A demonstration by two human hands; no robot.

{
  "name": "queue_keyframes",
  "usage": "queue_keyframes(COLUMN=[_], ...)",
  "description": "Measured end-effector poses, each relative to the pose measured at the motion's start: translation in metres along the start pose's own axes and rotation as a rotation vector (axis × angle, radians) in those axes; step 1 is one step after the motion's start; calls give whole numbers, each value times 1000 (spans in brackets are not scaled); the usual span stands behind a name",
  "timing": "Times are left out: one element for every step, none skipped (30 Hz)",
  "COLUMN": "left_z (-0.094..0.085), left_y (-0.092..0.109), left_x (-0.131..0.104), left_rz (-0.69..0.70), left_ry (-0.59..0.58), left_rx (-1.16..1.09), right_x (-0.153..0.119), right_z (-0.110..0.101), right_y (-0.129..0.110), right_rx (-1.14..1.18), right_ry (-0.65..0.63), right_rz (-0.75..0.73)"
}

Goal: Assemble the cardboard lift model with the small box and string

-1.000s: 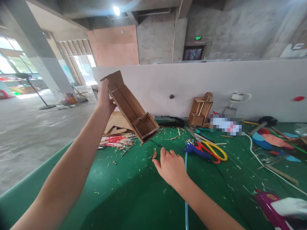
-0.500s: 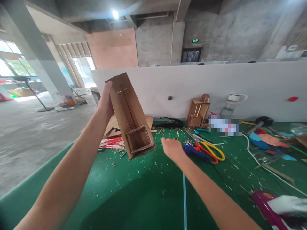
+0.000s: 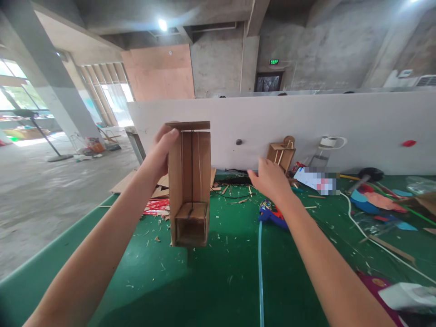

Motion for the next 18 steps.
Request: queue_keyframes(left_z=[5,9,14,18,22,25,27,30,31,32,33,34,35,36,37,38,39,40], left_y=[2,4,5,7,8,9,10,11,11,12,12,12,13,14,15,17,19,21], left_x=[-3,-6,-9,-13,-17,-21,-25,-29,-33,-36,-39,-41,-43,-45,-46,-46,-46,-46], left_rz=[0,-3,-6,-5,-4,-1,5,9,10,6,-4,-20,-41,-61,-80,-97,-111,-126], left_ry=[-37,-74,-105,-127,-145,-158,-163,-164,-163,-160,-153,-148,-145,-139,-129,-115,-96,-74], left_rx=[-8,-22,-37,-47,-53,-55,-56,-54,-52,-54,-61,-69,-76,-79,-77,-72,-65,-56], right_x=[-6,-12,-19,-26,-33,-38,-42,-46,-47,-48,-48,-48,-47,-47,-47,-47,-47,-48], right_z=[-9,-17,-25,-31,-34,-36,-36,-35,-33,-31,-29,-28,-26,-26,-26,-26,-26,-27], right_y=[-14,-28,-41,-54,-66,-76,-83,-89,-92,-94,-95,-95,-95,-94,-93,-92,-92,-92], right_rx=[201,387,525,625,693,725,745,760,770,776,781,781,776,773,774,778,783,791], right_ry=[27,56,78,88,65,32,27,27,40,63,83,99,109,113,114,113,108,103], right_rz=[-30,-22,-30,-63,-105,-131,-146,-159,-164,-167,-170,-169,-167,-163,-155,-146,-138,-131])
Point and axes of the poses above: each hand's wrist, its own x-axis towards the middle knuckle, its own z-axis out of the palm, y = z × x, the point moved 2 cm from there along x, towards the middle knuckle, and after that the axes turned 6 degrees about -x, right-handed, at the moved point
